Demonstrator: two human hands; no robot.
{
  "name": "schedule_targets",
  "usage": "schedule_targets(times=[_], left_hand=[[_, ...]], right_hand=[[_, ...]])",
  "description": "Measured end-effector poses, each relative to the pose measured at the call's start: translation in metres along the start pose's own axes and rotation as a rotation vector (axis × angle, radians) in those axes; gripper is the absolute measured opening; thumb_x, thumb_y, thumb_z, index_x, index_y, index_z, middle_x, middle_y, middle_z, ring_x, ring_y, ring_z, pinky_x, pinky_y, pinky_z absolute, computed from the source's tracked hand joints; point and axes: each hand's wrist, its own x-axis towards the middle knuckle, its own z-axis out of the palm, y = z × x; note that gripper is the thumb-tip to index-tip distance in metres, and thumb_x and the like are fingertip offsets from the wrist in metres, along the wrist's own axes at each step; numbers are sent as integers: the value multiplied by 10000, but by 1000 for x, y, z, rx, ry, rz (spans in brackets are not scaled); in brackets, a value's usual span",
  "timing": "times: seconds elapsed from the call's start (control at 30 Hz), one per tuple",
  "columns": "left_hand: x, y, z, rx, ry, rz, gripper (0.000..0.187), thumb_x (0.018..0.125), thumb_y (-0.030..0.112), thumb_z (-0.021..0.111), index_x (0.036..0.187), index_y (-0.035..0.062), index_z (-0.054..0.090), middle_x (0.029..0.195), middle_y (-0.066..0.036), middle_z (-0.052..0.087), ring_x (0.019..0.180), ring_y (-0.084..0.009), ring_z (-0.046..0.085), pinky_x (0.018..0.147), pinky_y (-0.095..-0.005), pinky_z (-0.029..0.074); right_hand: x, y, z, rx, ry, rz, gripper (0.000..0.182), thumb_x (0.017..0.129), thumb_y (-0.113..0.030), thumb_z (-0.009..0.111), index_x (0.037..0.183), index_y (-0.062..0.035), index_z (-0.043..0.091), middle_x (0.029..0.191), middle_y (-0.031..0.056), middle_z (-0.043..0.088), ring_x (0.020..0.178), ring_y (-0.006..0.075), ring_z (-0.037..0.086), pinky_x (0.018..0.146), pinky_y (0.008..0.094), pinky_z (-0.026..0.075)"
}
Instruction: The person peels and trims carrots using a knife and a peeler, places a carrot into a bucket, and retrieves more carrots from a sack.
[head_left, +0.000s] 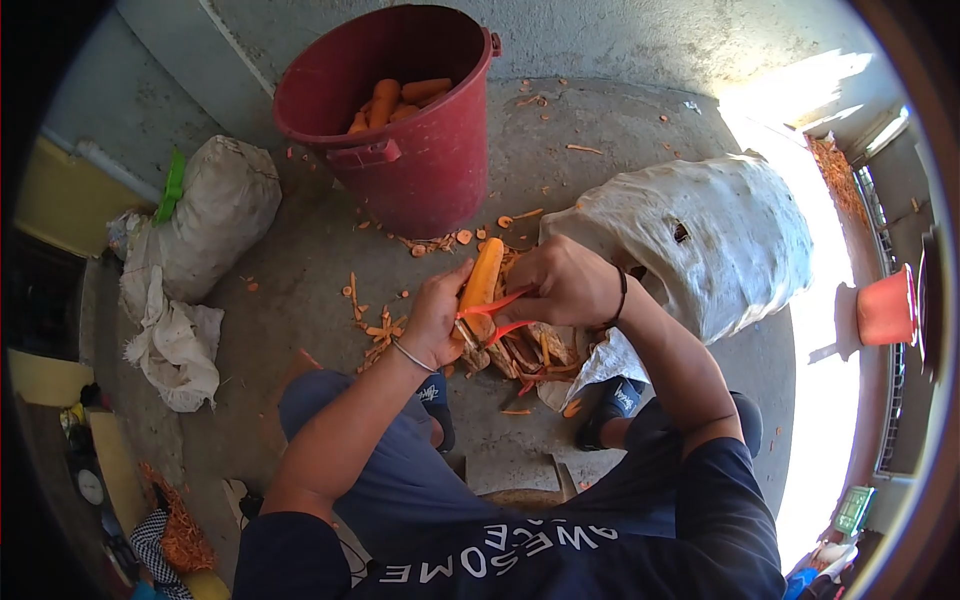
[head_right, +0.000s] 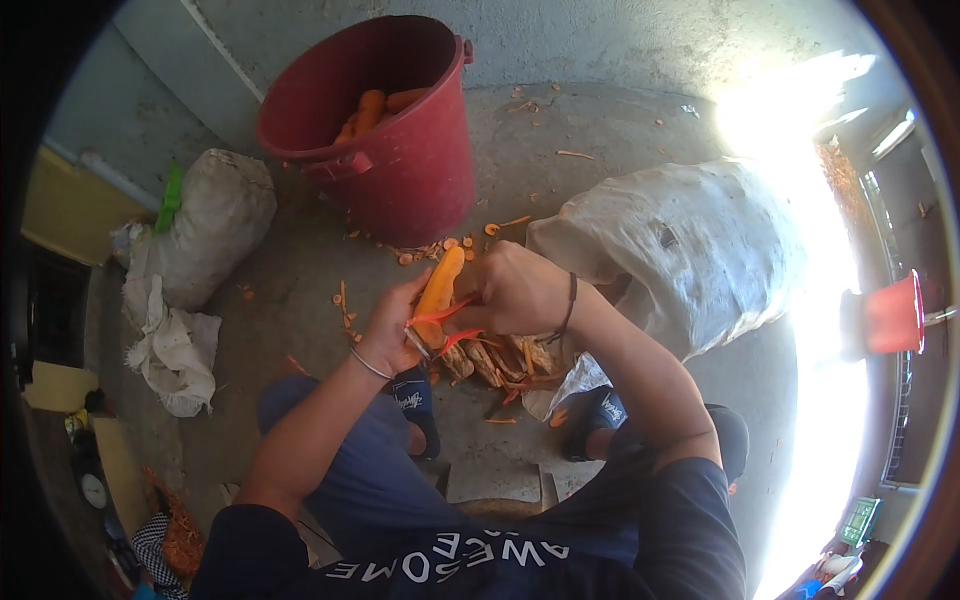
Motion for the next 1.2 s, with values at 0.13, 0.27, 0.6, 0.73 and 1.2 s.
schedule_targets(times=[0.13,0.27,0.6,0.73,1.2], left_hand=[[-7,2,7,142,-41,96,399,1124,326,509,1229,-32,650,1066,-124,722,901,-197,737,792,-347,625],[-15,3,4,379,-91,129,399,1114,337,543,1180,-32,679,938,-93,726,794,-155,723,690,-319,609],[-11,6,-4,128,-171,-108,406,1111,370,527,1173,-7,664,896,-95,712,744,-167,715,611,-346,601],[5,-5,-8,70,-17,-74,413,1116,372,508,1207,-4,653,997,-108,718,841,-191,726,745,-353,616],[-26,2,7,406,-113,85,387,1103,330,558,1122,-36,683,898,-103,728,753,-158,714,642,-309,605]], right_hand=[[2,3,-8,54,-45,67,307,798,-276,903,804,-16,741,668,144,650,605,303,641,593,399,490],[-1,22,-28,-6,17,109,330,795,-316,896,835,-14,769,685,158,683,613,292,669,607,399,519],[-23,73,-59,-27,206,412,315,816,-302,881,826,-7,772,649,111,657,582,184,612,589,371,496],[-4,14,-22,25,26,115,295,816,-282,880,799,-16,754,639,125,642,567,227,610,579,393,487],[-18,71,-68,-223,140,489,283,809,-276,862,869,-10,785,727,133,725,623,245,674,646,386,546]])
